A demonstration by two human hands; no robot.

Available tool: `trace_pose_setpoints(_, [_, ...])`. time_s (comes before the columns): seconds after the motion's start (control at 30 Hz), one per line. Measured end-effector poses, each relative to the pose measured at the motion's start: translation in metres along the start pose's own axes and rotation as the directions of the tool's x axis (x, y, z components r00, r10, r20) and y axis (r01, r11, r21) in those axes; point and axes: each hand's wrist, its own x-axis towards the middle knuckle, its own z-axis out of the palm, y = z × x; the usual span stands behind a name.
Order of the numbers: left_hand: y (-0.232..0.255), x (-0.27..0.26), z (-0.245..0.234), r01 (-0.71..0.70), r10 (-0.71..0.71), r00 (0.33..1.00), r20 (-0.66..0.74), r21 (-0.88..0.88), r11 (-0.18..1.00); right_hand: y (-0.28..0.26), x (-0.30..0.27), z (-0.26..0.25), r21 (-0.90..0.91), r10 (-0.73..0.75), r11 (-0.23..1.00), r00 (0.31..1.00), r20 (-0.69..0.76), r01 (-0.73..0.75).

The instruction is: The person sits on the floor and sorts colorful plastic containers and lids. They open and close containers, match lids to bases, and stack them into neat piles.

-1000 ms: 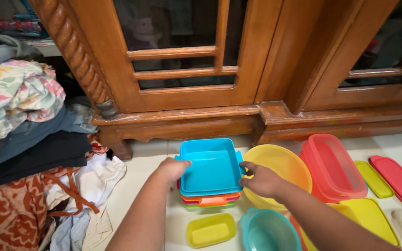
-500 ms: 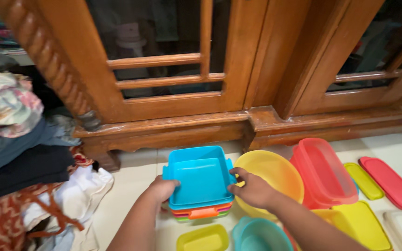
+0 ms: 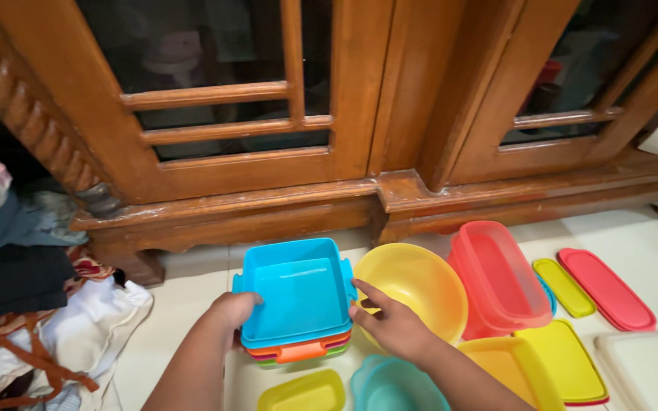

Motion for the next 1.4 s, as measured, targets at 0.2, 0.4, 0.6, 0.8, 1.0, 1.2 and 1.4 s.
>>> trace_pose_setpoints(0.2, [0.013,0.004,0.005,-0.069,0.056,0.984,-0.167,-0.074,0.995,0.023,0.001,-0.021,0.073,-0.055,0.995,0.982,-0.178,0.069])
trace_pose_setpoints(0.4, [0.047,-0.019,0.012,-0.136,0.204,0.897,-0.393,0.193,0.972,0.034,-0.009,-0.032,-0.166,-0.258,0.962,0.926,-0.277,0.219])
trace_pose_setpoints(0.6, [0.055,-0.049,0.020,-0.245,0.293,0.909,-0.297,0.189,0.951,0.031,-0.029,0.008,-0.357,-0.557,0.781,0.830,-0.025,0.513])
trace_pose_setpoints(0.8, [0.040,-0.067,-0.006,-0.332,0.333,0.930,-0.156,0.031,0.943,0.019,-0.031,0.061,-0.496,-0.553,0.609,0.780,0.294,0.619])
trace_pose_setpoints(1.0, [0.027,-0.075,-0.014,-0.375,0.373,0.925,-0.072,-0.014,0.927,0.008,-0.043,0.092,-0.617,-0.419,0.547,0.823,0.383,0.566])
trace_pose_setpoints(1.2, [0.033,-0.085,-0.010,-0.353,0.347,0.935,-0.079,-0.093,0.931,0.005,-0.048,0.106,-0.694,-0.350,0.558,0.887,0.302,0.456])
trace_pose_setpoints(1.4, [0.036,-0.091,-0.009,-0.345,0.341,0.938,-0.067,-0.062,0.936,0.008,-0.043,0.114,-0.746,-0.334,0.492,0.889,0.314,0.449])
